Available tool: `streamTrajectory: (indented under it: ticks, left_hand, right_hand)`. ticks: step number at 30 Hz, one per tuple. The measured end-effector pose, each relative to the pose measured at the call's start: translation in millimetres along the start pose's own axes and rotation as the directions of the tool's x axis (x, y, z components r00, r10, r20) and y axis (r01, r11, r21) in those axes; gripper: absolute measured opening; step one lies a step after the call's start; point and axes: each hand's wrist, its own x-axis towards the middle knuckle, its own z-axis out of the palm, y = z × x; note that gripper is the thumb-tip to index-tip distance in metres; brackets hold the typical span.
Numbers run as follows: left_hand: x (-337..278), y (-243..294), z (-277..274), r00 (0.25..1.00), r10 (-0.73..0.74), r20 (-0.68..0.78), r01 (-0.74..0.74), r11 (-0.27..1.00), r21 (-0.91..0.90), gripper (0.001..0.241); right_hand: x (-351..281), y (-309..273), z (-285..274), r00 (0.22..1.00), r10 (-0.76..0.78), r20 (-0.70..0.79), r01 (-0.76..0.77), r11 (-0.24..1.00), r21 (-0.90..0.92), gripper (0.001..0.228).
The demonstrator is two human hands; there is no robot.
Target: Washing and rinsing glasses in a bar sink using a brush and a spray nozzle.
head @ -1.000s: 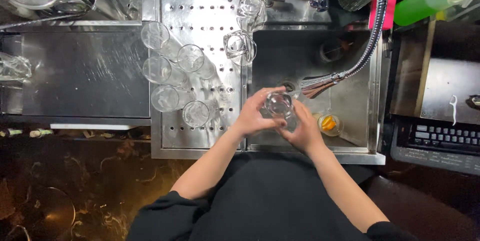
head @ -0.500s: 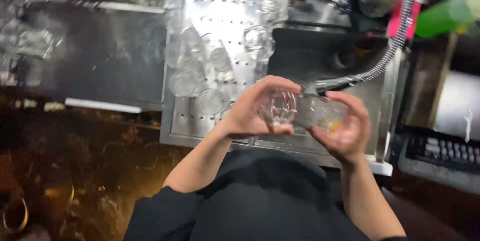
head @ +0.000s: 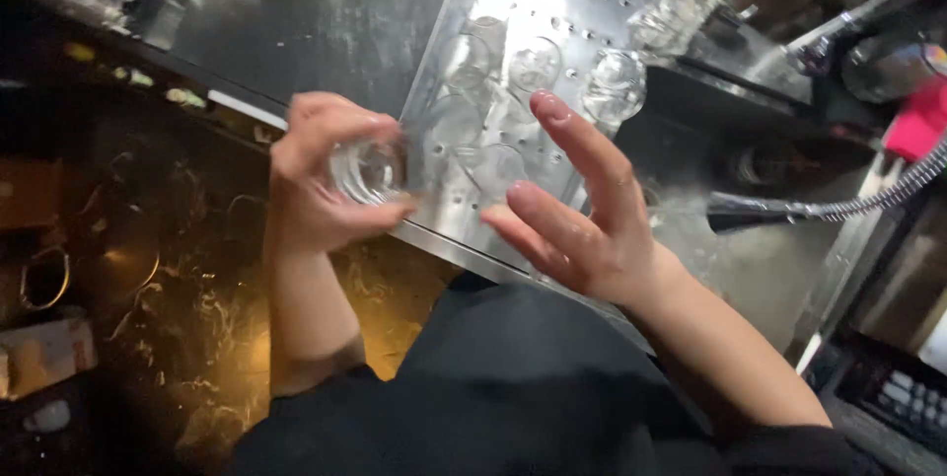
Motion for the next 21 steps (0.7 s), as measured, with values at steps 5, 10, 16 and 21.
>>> streamTrajectory:
  ticks: [5,10,16,21]
  left_hand:
    - [-47.6,-135.6,31.2,0.795,-0.5,-0.343,0.405,0.859,-0.314,0.06]
    - [-61.8,-227.5,99.2,0.63,-0.667,-0.397,0.541,0.744,-0.391,0.058]
    - [-78.3,-279.0,170.4,0.523,-0.674,-0.522,0.427,0.737,-0.524,0.075]
    - [-80.3,-280.3,174.1,0.481,-0.689,-0.542,0.494,0.724,-0.482,0.074]
  right_hand:
    - [-22.9,1.6,22.7,0.978,0.21,0.014,-0.208,0.974,-0.092,0.051]
    - [-65.0,17.0,38.9,0.941,0.329,0.079,-0.308,0.929,-0.208,0.045]
    - [-91.1,37.9,65.2,0.949,0.234,0.211,-0.129,0.899,-0.418,0.039]
    - [-114.9,42.8,65.2,0.956,0.203,0.211,-0.103,0.908,-0.406,0.006]
